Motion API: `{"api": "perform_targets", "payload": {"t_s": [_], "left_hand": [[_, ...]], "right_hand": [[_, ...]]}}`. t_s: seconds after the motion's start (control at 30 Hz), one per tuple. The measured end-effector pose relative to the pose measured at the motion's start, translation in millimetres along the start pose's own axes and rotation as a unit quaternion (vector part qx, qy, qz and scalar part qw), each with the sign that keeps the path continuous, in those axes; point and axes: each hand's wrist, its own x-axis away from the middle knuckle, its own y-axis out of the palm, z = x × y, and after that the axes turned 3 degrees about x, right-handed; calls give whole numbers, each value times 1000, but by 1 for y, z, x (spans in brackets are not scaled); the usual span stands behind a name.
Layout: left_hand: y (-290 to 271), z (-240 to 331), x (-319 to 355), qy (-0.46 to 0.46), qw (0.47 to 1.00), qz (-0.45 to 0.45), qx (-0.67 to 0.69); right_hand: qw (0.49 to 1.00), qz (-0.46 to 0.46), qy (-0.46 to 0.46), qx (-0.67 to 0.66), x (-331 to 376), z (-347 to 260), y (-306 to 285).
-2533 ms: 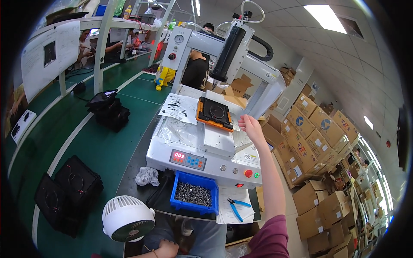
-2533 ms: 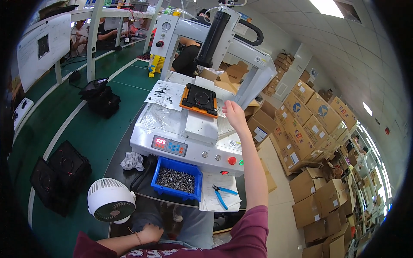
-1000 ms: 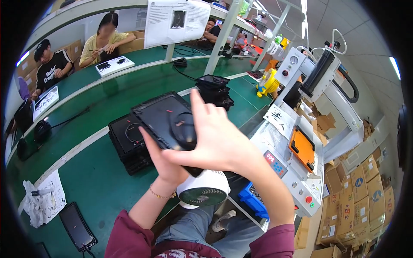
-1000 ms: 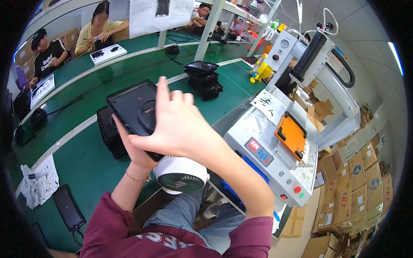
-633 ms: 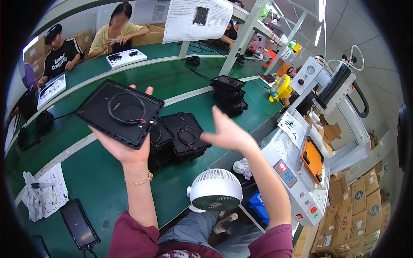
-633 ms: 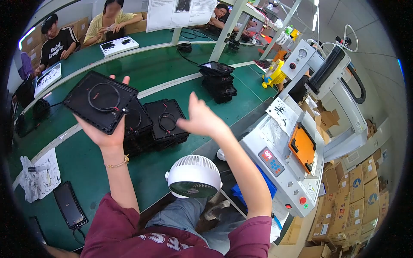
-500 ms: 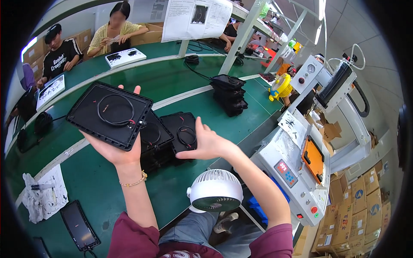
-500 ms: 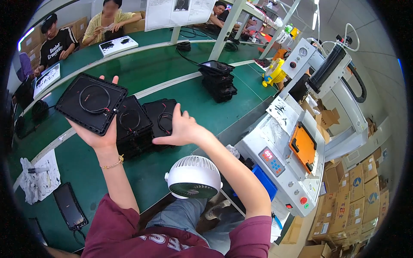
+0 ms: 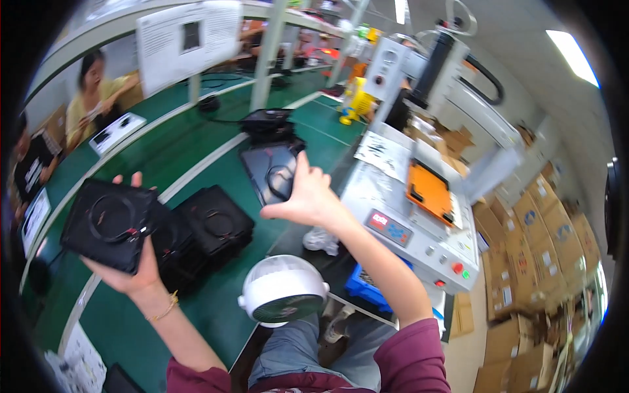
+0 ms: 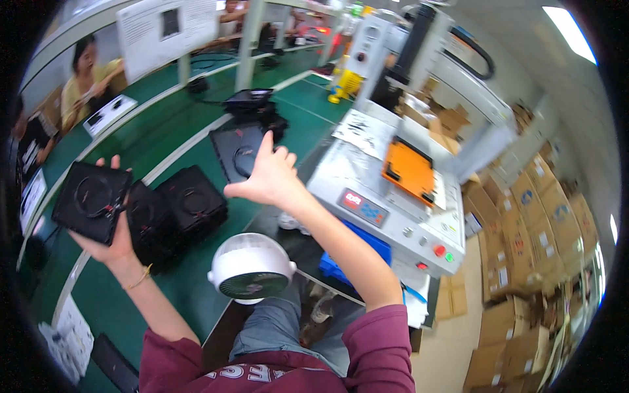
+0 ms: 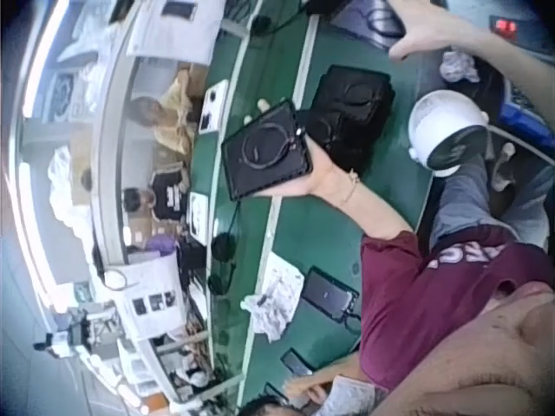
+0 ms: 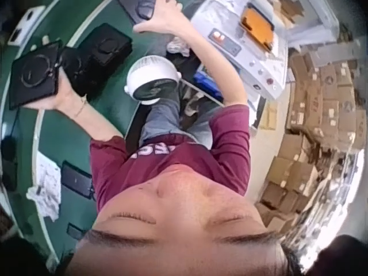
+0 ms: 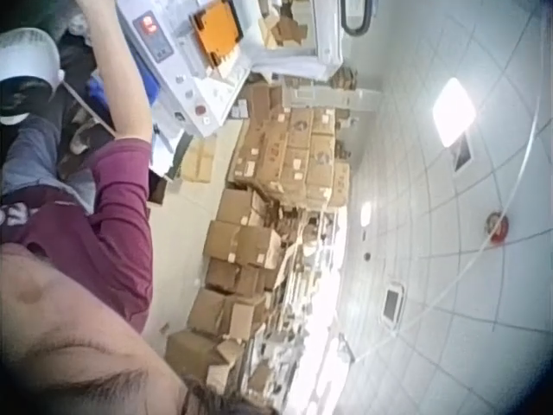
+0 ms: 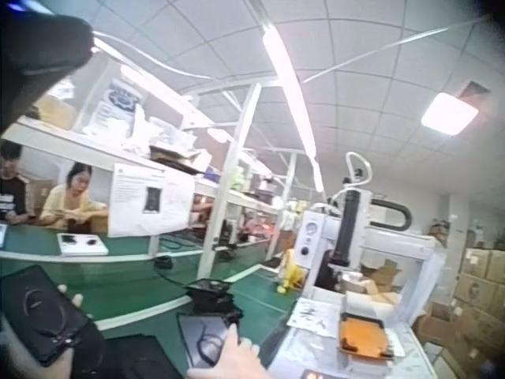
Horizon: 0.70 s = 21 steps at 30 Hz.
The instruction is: Operating an automated assembly machine and hand-assembling electronic display panels.
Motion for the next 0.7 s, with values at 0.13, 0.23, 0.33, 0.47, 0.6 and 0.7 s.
{"api": "perform_targets", "payload": {"t_s": [0.13,0.23,0.33,0.47,0.6,0.7], "left_hand": [[14,-8,9,-6,999,10,-34],[19,-15,14,-36,999,5,-32],[24,-26,20,-59,998,8,-31],[22,-30,21,-82,996,5,-22],[22,-35,23,-88,996,18,-22],[18,-37,22,-105,994,14,6]], "right_hand": [[989,99,97,48,11,87,-86],[940,168,268,125,25,153,-133],[907,128,370,156,35,209,-149],[914,75,384,107,40,222,-143],[918,59,381,88,31,233,-137],[918,53,383,88,21,239,-137]]}}
